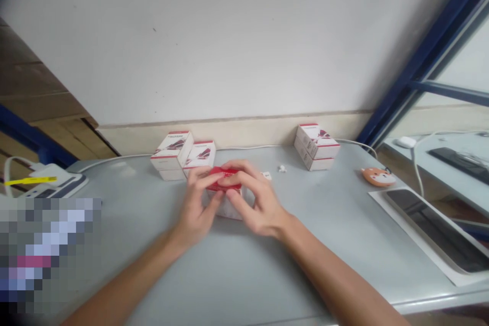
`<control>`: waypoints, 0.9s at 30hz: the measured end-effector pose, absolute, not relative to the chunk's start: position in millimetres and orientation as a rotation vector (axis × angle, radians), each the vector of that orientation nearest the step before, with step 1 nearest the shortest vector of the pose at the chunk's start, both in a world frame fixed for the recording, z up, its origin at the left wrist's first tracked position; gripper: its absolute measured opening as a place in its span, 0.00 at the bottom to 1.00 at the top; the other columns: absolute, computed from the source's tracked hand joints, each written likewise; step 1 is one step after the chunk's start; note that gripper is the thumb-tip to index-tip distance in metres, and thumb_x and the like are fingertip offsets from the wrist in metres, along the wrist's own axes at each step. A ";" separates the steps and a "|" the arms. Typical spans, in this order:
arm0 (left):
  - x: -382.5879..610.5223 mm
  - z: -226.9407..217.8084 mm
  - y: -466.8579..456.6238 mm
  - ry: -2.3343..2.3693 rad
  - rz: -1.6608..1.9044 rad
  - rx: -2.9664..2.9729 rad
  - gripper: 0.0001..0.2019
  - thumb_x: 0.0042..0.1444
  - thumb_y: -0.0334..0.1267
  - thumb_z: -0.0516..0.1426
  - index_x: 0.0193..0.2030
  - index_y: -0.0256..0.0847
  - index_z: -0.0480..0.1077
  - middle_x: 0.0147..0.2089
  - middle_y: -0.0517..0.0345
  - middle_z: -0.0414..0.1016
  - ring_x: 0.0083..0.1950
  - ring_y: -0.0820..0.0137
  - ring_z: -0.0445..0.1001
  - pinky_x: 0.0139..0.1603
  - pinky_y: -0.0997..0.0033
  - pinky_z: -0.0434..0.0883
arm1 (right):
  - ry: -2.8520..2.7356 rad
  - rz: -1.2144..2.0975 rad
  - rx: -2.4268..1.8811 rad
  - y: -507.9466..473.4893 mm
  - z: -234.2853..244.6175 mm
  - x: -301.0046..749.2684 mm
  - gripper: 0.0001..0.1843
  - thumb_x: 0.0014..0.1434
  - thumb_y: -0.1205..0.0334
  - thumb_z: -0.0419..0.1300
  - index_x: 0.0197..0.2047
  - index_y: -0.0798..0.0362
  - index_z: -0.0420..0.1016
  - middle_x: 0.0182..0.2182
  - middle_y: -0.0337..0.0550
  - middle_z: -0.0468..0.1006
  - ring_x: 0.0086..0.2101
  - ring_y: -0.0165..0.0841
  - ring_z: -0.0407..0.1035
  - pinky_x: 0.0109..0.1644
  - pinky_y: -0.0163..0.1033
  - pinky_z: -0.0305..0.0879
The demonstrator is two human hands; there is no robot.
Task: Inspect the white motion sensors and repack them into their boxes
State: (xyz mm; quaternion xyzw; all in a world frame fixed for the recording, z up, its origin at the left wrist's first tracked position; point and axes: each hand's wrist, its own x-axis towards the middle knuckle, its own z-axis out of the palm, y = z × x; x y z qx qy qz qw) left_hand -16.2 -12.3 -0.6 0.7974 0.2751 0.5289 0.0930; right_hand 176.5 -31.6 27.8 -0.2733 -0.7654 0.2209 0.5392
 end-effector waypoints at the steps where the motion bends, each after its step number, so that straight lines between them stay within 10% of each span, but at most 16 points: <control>1: -16.4 -1.0 -11.0 0.833 1.595 2.362 0.17 0.73 0.37 0.56 0.65 0.53 0.67 0.58 0.51 0.66 0.59 0.64 0.71 0.59 0.61 0.75 | -1.824 0.503 -0.664 -30.2 25.3 177.4 0.10 0.73 0.62 0.58 0.52 0.45 0.78 0.60 0.52 0.73 0.60 0.45 0.72 0.63 0.56 0.72; 8: -21.9 -6.7 1.4 0.976 1.748 2.124 0.11 0.72 0.41 0.58 0.59 0.50 0.73 0.53 0.52 0.72 0.56 0.64 0.75 0.53 0.64 0.77 | -1.957 0.562 -0.794 -21.3 7.5 174.5 0.43 0.68 0.61 0.64 0.78 0.42 0.49 0.70 0.55 0.66 0.68 0.47 0.64 0.70 0.58 0.66; 15: -14.2 -11.0 -7.3 0.910 1.529 2.096 0.28 0.68 0.42 0.63 0.72 0.54 0.61 0.68 0.49 0.69 0.67 0.60 0.72 0.67 0.56 0.73 | -1.679 0.617 -0.873 -26.2 24.9 174.4 0.07 0.73 0.55 0.59 0.47 0.48 0.67 0.48 0.47 0.79 0.44 0.37 0.74 0.52 0.46 0.72; 27: -8.8 6.6 -29.5 0.696 1.460 2.361 0.33 0.64 0.35 0.65 0.72 0.56 0.60 0.59 0.51 0.73 0.58 0.60 0.75 0.56 0.57 0.78 | -1.409 0.548 -1.286 -3.6 37.5 203.3 0.22 0.73 0.38 0.52 0.46 0.49 0.73 0.36 0.43 0.80 0.35 0.37 0.74 0.38 0.40 0.69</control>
